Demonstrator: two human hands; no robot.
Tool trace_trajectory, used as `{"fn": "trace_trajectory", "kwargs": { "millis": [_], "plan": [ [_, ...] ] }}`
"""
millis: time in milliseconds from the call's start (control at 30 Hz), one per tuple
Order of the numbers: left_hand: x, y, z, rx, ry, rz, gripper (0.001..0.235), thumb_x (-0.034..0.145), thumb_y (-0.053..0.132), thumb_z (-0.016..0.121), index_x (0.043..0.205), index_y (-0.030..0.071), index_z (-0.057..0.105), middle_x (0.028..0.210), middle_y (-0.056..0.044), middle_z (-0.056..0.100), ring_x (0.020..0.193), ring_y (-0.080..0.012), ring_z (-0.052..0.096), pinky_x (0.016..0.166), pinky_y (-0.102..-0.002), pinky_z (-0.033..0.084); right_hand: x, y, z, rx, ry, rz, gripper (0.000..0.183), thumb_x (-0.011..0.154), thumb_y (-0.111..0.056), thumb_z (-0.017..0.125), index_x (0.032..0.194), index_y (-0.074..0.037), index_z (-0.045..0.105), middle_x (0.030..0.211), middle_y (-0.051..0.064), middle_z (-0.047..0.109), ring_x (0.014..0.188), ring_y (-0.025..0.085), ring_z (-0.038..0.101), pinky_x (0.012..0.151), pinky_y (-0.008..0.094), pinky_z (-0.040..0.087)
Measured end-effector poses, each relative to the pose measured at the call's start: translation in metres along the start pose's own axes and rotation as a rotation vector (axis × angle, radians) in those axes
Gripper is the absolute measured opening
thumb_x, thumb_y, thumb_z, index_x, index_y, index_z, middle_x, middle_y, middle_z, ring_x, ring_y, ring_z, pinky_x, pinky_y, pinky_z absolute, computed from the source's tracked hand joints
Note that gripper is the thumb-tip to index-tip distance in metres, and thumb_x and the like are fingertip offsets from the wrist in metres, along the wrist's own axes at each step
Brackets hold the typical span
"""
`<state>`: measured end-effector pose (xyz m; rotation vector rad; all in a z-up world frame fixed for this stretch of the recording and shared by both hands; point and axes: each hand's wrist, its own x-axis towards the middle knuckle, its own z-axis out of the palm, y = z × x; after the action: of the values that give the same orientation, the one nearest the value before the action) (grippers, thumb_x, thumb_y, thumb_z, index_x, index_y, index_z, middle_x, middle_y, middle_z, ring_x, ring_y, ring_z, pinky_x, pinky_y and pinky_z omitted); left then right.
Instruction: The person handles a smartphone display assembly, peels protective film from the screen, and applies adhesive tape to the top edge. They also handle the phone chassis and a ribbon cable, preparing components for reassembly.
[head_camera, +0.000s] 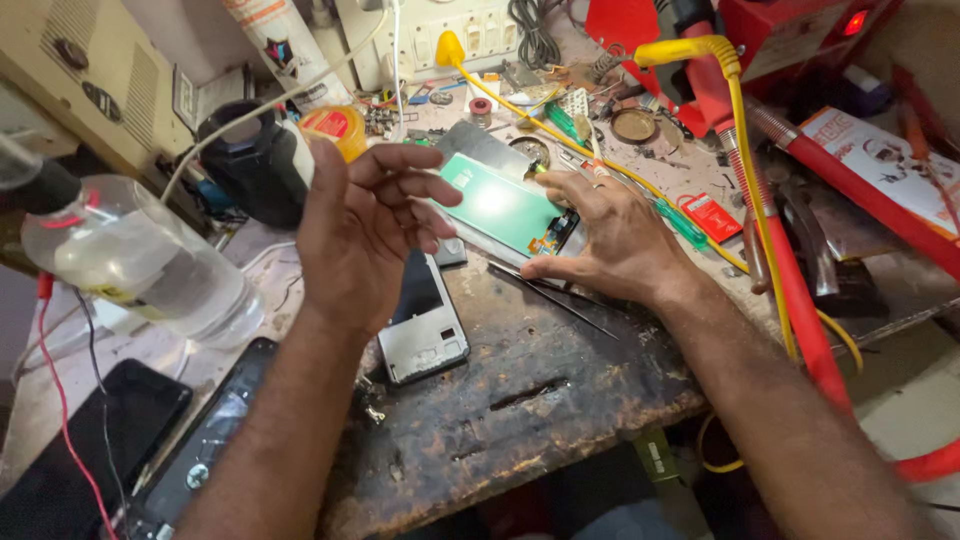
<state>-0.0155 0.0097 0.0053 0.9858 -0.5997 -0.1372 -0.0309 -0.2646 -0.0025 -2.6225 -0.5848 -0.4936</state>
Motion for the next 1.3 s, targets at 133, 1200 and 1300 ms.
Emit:
{"fn": "trace_trajectory", "kwargs": {
  "millis": [133, 1200, 1300],
  "plan": [
    [-0.001, -0.004, 0.005, -0.006, -0.007, -0.023, 0.085, 0.103, 0.072, 0.034, 0.13, -0.005, 0.062, 0.108, -0.019, 0.072, 0.09, -0.0221, 0.071, 0.077, -0.031, 0.054, -0.001, 0.001, -0.006, 0.023, -0.018, 0.015, 0.097, 0.062, -0.06, 0.089, 0.14, -0.015, 0.053, 0.118, 0.016, 0.072, 0.114, 0.035, 0.067, 0.097, 0.047, 0.053],
    [-0.004, -0.002, 0.008, 0.06, -0.03, -0.016, 0.086, 0.101, 0.073, 0.033, 0.13, -0.002, 0.063, 0.107, -0.017, 0.072, 0.089, -0.0199, 0.07, 0.077, -0.032, 0.054, 0.006, -0.002, -0.009, 0.007, -0.117, 0.067, 0.103, 0.058, -0.057, 0.092, 0.143, -0.016, 0.052, 0.121, 0.017, 0.069, 0.113, 0.032, 0.067, 0.096, 0.045, 0.055],
    [-0.005, -0.001, 0.014, 0.061, -0.045, -0.011, 0.082, 0.105, 0.071, 0.034, 0.129, -0.002, 0.062, 0.108, -0.017, 0.072, 0.09, -0.0191, 0.069, 0.077, -0.03, 0.051, 0.008, -0.007, -0.012, 0.006, -0.183, 0.211, 0.1, 0.056, -0.056, 0.091, 0.141, -0.019, 0.053, 0.121, 0.015, 0.07, 0.111, 0.03, 0.068, 0.097, 0.044, 0.054]
  ]
}}
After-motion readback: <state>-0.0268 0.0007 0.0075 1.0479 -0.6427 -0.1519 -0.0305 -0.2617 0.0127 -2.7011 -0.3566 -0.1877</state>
